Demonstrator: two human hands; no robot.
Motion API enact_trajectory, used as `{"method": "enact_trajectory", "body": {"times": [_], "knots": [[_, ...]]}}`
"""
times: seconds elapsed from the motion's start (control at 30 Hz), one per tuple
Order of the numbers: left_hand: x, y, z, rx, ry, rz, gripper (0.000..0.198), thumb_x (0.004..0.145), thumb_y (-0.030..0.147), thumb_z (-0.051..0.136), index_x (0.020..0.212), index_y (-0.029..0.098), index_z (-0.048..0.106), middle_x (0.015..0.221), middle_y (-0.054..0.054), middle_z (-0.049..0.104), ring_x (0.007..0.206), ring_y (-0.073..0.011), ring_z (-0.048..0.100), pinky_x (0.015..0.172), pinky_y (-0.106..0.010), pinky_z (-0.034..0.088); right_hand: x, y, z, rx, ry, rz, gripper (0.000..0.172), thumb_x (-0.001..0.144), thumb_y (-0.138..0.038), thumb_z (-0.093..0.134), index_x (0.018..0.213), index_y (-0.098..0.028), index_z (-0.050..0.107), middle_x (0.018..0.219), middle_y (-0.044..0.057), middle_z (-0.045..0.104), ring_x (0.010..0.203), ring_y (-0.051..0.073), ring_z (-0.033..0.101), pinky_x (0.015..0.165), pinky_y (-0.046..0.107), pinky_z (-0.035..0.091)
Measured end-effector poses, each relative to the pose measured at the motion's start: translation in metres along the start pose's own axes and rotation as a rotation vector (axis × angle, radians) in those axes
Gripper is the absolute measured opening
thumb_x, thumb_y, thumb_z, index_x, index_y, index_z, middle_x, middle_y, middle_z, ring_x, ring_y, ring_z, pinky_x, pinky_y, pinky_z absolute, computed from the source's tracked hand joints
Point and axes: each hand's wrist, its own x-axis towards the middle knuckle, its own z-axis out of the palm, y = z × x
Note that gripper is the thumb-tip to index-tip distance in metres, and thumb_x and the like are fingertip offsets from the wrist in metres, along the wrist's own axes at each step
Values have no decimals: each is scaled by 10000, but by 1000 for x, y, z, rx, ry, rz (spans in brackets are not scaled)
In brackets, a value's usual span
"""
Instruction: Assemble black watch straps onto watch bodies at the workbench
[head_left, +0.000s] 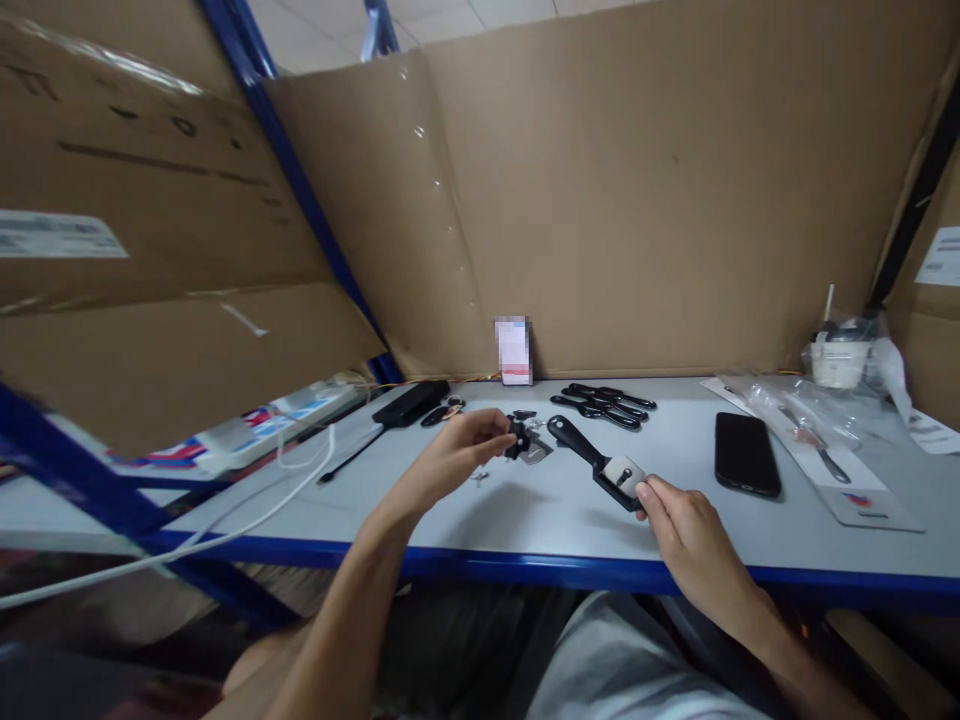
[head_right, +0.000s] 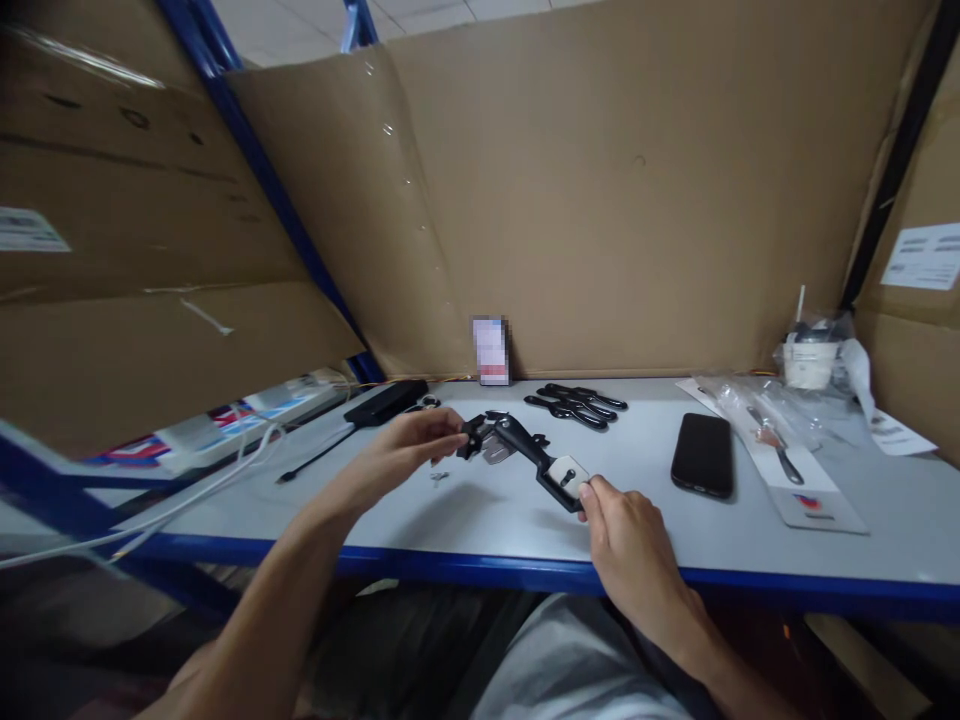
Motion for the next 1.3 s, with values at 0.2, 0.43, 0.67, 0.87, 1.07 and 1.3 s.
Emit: {"method": "enact_trajectory", "body": {"times": [0.2, 0.43, 0.67, 0.87, 1.07, 1.3], "knots": [[-24, 55, 63, -545, -140, 15, 367, 764, 453, 734, 727, 193, 478, 573, -16, 652, 505, -126, 564, 522, -239, 429, 0, 0, 2, 23, 91, 1, 377, 1009, -400, 271, 754, -241, 499, 766, 46, 715, 695, 200, 637, 649, 282, 323], [-32, 61, 112, -475, 8, -2, 405, 767, 512, 699, 679, 205, 450, 492, 8, 601, 418, -101, 500, 446, -211, 381, 0, -1, 0, 79, 104, -13, 395, 1011, -419, 281, 710, -239, 463, 644, 6, 612, 589, 161, 540, 610, 263, 314], [-38, 53, 129, -242, 237, 57, 373, 817, 447, 634, 618, 209, 428, 481, 71, 423, 433, -68, 354, 445, -205, 272, -1, -2, 0, 132, 100, -23, 389, 1009, -410, 294, 684, -240, 424, 611, -8, 569, 583, 153, 526, 629, 250, 342], [-31, 45, 135, -322, 285, 2, 414, 739, 448, 718, 662, 219, 382, 517, 94, 367, 433, -61, 353, 435, -192, 280, -1, -4, -3, 172, 89, -18, 390, 1012, -412, 303, 678, -242, 412, 623, 1, 579, 616, 155, 550, 621, 243, 364], [-27, 44, 129, -523, -157, -164, 445, 746, 604, 679, 796, 190, 524, 405, 93, 419, 292, -70, 313, 318, -199, 227, -1, -4, -5, 255, 39, -54, 368, 1007, -390, 313, 691, -237, 423, 632, 8, 573, 641, 156, 559, 615, 247, 391], [-32, 46, 132, -487, -124, -130, 523, 818, 643, 570, 599, 170, 535, 377, 25, 450, 298, -80, 374, 342, -208, 269, 0, -2, -4, 344, -5, -58, 391, 1011, -446, 331, 702, -228, 431, 630, -3, 512, 628, 146, 507, 570, 242, 367]]}}
